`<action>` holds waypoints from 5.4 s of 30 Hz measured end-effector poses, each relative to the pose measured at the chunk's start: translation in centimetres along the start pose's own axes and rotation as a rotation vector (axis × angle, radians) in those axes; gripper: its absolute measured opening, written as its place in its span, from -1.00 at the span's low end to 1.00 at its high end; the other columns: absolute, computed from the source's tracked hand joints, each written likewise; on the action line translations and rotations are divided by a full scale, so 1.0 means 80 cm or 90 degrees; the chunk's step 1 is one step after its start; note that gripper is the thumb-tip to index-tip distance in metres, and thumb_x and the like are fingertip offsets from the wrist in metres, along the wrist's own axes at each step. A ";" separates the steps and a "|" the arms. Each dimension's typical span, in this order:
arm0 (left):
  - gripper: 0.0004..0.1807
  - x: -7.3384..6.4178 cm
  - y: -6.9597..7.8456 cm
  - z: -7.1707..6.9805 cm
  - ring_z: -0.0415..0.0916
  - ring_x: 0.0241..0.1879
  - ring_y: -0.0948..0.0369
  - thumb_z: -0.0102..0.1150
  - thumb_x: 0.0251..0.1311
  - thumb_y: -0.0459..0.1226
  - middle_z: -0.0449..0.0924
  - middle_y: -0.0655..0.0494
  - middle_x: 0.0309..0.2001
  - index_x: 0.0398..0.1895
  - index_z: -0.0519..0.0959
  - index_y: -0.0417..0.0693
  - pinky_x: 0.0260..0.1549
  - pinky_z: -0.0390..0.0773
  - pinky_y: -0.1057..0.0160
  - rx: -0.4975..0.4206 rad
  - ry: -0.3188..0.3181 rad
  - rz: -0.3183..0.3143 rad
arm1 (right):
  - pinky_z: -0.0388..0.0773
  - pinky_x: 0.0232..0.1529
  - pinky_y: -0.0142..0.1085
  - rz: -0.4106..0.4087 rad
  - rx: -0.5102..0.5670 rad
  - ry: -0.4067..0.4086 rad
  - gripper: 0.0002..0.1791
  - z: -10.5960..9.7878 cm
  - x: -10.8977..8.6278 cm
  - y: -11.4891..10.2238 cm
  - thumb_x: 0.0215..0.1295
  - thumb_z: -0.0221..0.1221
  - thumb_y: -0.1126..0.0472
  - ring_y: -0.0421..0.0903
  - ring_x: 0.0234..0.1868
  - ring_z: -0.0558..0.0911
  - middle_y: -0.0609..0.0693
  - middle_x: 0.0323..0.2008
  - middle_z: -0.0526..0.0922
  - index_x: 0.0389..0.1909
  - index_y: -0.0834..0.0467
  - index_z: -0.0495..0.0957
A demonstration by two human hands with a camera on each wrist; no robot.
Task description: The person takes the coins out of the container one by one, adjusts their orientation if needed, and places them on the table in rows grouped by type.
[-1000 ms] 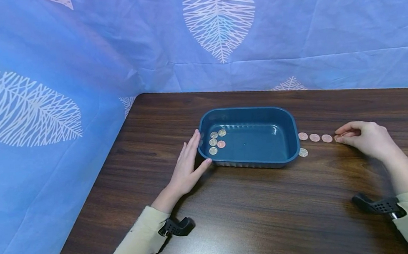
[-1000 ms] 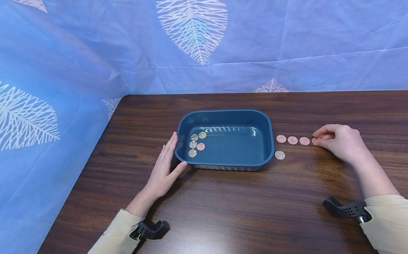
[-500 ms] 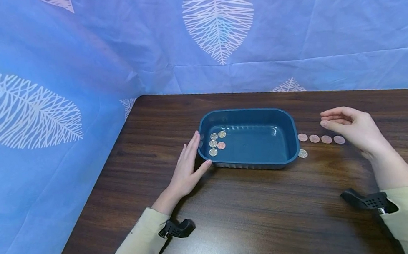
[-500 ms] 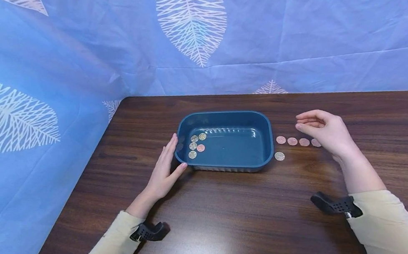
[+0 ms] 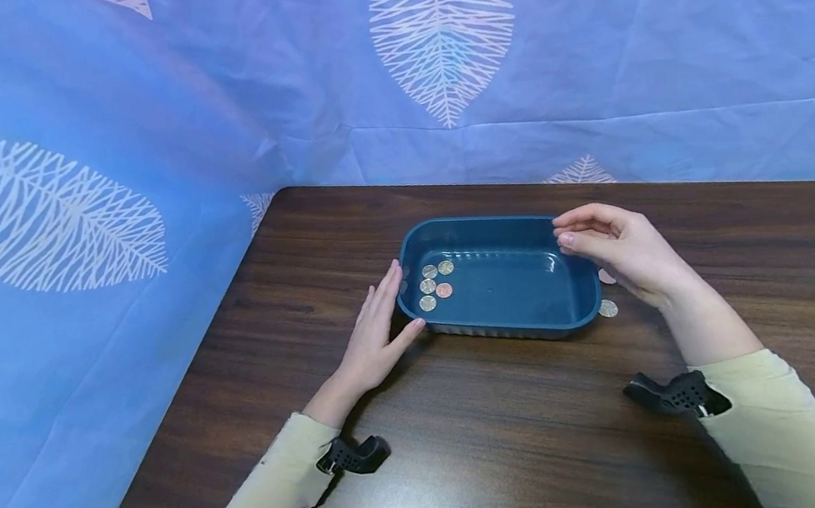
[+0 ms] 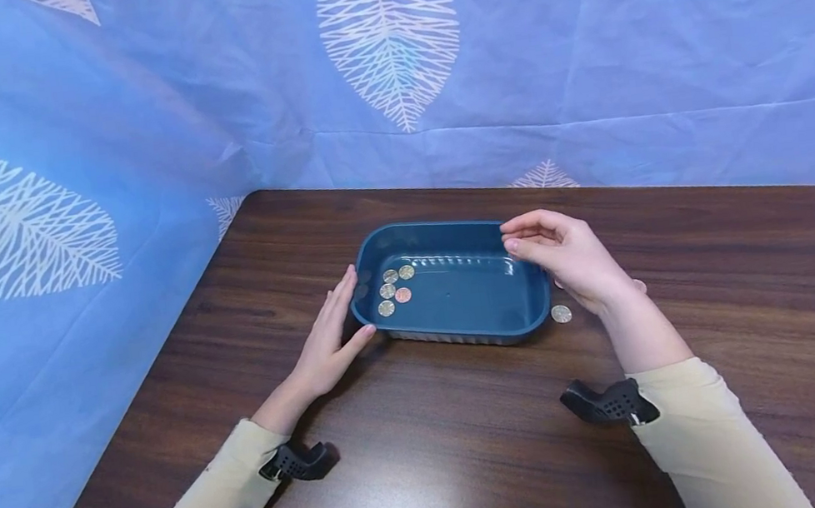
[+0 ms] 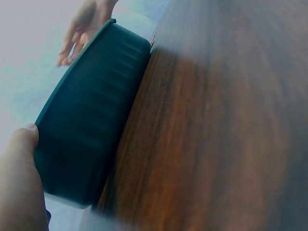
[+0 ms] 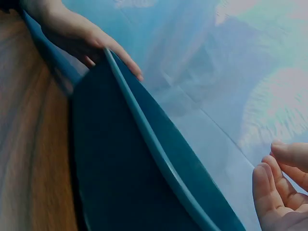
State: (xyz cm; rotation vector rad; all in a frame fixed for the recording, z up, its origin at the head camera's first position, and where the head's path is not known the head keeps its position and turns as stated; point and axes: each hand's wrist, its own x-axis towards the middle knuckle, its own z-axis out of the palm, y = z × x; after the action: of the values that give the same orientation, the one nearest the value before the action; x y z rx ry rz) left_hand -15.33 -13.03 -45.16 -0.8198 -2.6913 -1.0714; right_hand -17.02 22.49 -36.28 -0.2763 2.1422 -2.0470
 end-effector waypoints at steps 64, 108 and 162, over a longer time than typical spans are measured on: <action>-0.16 0.004 0.002 -0.001 -0.20 0.46 0.23 -0.17 0.37 0.17 -0.20 0.07 0.53 0.53 -0.13 -0.07 0.35 -0.14 -0.15 -0.009 0.003 0.011 | 0.56 -0.05 -0.21 0.021 -0.326 -0.291 -0.69 0.145 0.074 0.036 0.26 0.19 0.42 -0.04 -0.09 0.62 0.11 -0.10 0.63 0.03 0.29 0.56; -0.15 0.001 0.004 0.001 -0.20 0.46 0.23 -0.17 0.36 0.18 -0.20 0.08 0.53 0.53 -0.14 -0.03 0.34 -0.14 -0.16 -0.015 0.003 0.008 | 0.52 -0.30 -0.24 -0.025 -0.537 -0.224 -0.88 0.147 0.070 0.044 0.11 0.36 0.25 -0.13 -0.38 0.52 -0.04 -0.42 0.62 -0.36 0.21 0.67; -0.16 0.000 0.001 -0.001 -0.23 0.47 0.25 -0.15 0.37 0.16 -0.21 0.09 0.53 0.54 -0.16 0.01 0.36 -0.15 -0.11 -0.017 -0.008 -0.003 | 0.55 -0.03 -0.03 0.054 -0.260 -0.200 -0.68 0.046 0.021 -0.015 0.34 0.18 0.14 0.11 -0.10 0.65 0.10 -0.14 0.67 0.04 0.19 0.59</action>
State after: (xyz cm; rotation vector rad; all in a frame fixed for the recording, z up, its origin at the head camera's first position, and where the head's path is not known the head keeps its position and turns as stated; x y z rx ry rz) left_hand -15.28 -12.99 -45.05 -0.8272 -2.6963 -1.1083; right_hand -17.70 18.49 -35.23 -0.5093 2.2980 -1.3952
